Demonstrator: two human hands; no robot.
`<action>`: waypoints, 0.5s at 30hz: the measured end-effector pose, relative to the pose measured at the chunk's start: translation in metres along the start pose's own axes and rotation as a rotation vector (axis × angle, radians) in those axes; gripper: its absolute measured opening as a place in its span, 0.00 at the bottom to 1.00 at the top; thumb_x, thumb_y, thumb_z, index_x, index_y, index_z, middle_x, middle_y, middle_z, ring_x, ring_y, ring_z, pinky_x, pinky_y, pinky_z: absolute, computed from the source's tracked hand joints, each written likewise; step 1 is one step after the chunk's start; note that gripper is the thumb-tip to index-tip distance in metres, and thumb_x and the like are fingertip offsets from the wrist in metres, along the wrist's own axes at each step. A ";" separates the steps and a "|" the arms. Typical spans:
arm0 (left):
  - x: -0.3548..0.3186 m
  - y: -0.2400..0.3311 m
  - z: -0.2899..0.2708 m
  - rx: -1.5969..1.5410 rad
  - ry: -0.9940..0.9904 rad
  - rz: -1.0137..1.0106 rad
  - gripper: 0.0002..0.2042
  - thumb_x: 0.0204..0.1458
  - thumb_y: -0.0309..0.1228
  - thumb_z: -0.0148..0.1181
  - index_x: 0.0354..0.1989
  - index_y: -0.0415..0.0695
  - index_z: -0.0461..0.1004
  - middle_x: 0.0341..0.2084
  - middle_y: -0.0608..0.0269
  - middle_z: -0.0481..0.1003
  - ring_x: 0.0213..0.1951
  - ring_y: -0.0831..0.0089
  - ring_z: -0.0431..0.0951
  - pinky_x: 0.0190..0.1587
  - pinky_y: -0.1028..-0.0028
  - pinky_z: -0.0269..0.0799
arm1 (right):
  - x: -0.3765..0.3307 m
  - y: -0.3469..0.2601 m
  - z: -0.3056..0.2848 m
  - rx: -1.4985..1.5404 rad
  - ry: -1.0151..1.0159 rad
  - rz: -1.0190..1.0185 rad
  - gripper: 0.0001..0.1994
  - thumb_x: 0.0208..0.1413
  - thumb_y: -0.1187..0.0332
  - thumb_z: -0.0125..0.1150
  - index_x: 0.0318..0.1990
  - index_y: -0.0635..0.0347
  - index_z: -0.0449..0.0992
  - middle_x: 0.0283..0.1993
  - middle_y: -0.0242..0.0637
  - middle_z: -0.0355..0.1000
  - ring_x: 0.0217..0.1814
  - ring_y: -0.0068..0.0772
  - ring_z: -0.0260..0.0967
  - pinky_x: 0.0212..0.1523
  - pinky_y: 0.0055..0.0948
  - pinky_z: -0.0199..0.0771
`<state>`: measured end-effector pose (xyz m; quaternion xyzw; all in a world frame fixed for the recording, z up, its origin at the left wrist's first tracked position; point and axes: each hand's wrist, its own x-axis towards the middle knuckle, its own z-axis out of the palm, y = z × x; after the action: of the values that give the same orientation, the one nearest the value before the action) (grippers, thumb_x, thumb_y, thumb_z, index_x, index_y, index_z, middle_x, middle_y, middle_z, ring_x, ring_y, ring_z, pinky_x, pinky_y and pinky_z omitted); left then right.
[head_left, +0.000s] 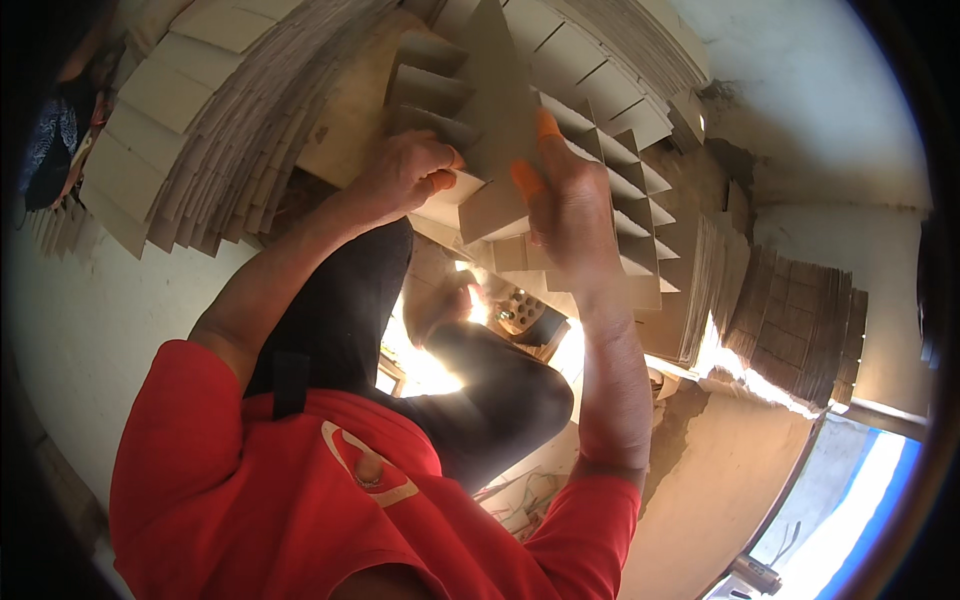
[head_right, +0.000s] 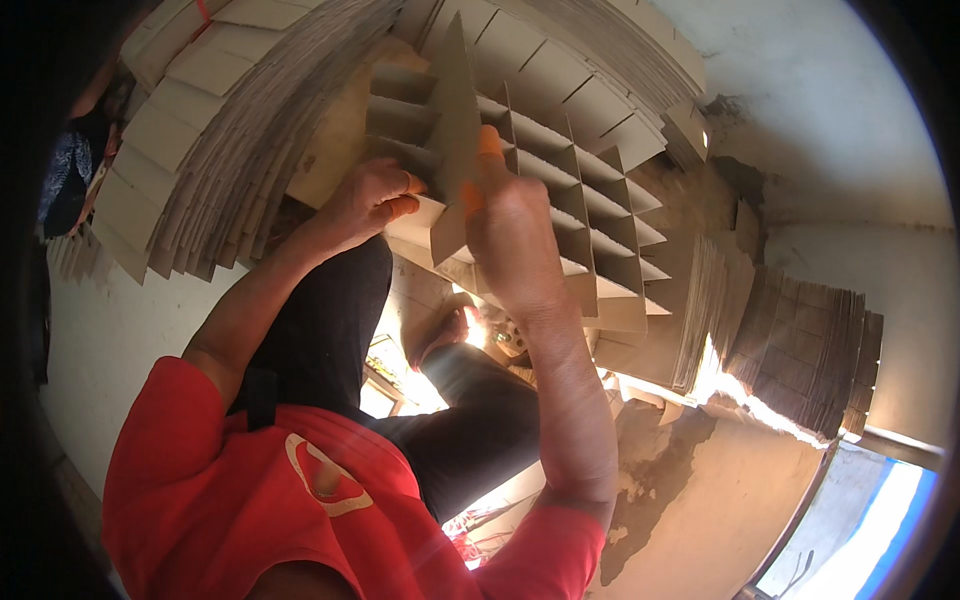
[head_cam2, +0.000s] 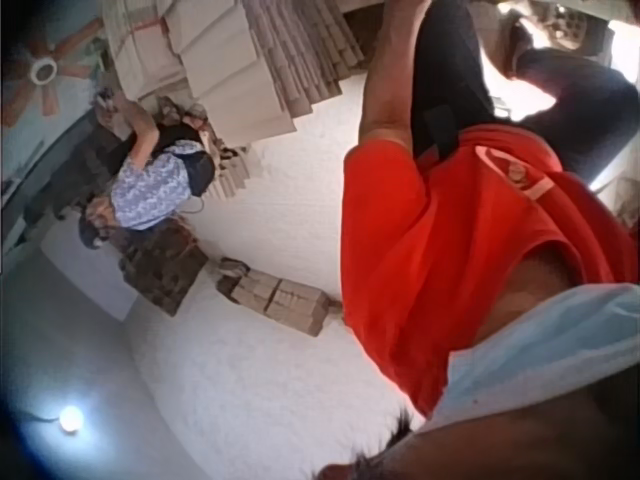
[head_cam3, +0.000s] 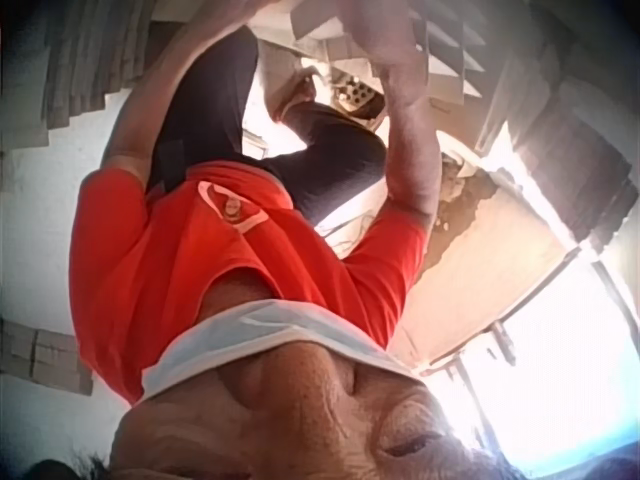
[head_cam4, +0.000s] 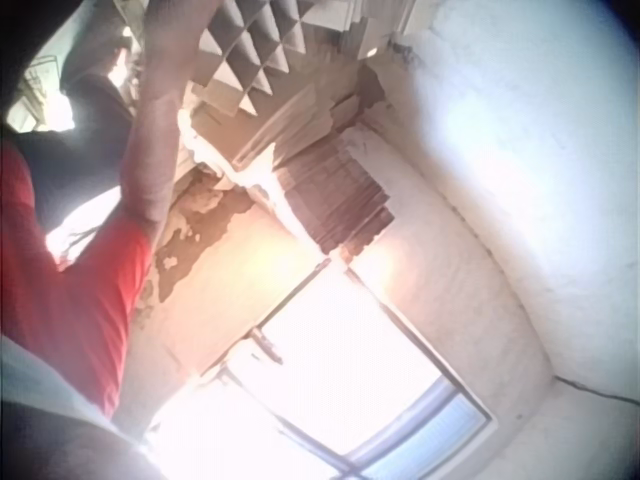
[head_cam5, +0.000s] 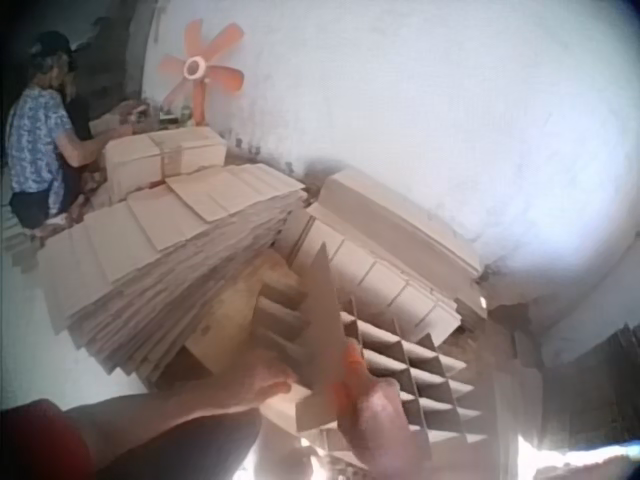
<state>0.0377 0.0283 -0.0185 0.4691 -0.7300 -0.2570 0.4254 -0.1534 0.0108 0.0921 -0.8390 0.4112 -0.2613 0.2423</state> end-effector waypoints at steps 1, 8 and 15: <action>0.000 0.000 0.000 0.013 -0.007 0.020 0.07 0.43 0.21 0.63 0.33 0.37 0.77 0.23 0.54 0.70 0.28 0.61 0.71 0.30 0.66 0.66 | 0.001 0.001 0.000 -0.007 0.004 -0.020 0.09 0.48 0.84 0.51 0.39 0.73 0.66 0.23 0.56 0.68 0.26 0.59 0.68 0.23 0.42 0.66; -0.001 0.002 0.003 -0.003 0.032 0.008 0.06 0.41 0.20 0.63 0.30 0.36 0.75 0.23 0.54 0.72 0.29 0.59 0.72 0.30 0.64 0.68 | -0.024 0.005 0.033 -0.108 0.100 0.024 0.20 0.48 0.83 0.50 0.51 0.79 0.63 0.20 0.54 0.68 0.22 0.52 0.70 0.20 0.40 0.68; -0.003 -0.001 0.000 -0.004 0.002 0.020 0.07 0.41 0.19 0.64 0.31 0.36 0.76 0.21 0.56 0.70 0.28 0.63 0.70 0.29 0.67 0.66 | -0.030 0.000 0.040 -0.116 0.026 0.085 0.27 0.54 0.79 0.50 0.63 0.68 0.55 0.26 0.56 0.70 0.28 0.53 0.72 0.27 0.40 0.69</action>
<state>0.0386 0.0306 -0.0199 0.4613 -0.7337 -0.2538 0.4296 -0.1439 0.0433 0.0548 -0.8300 0.4640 -0.2372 0.1986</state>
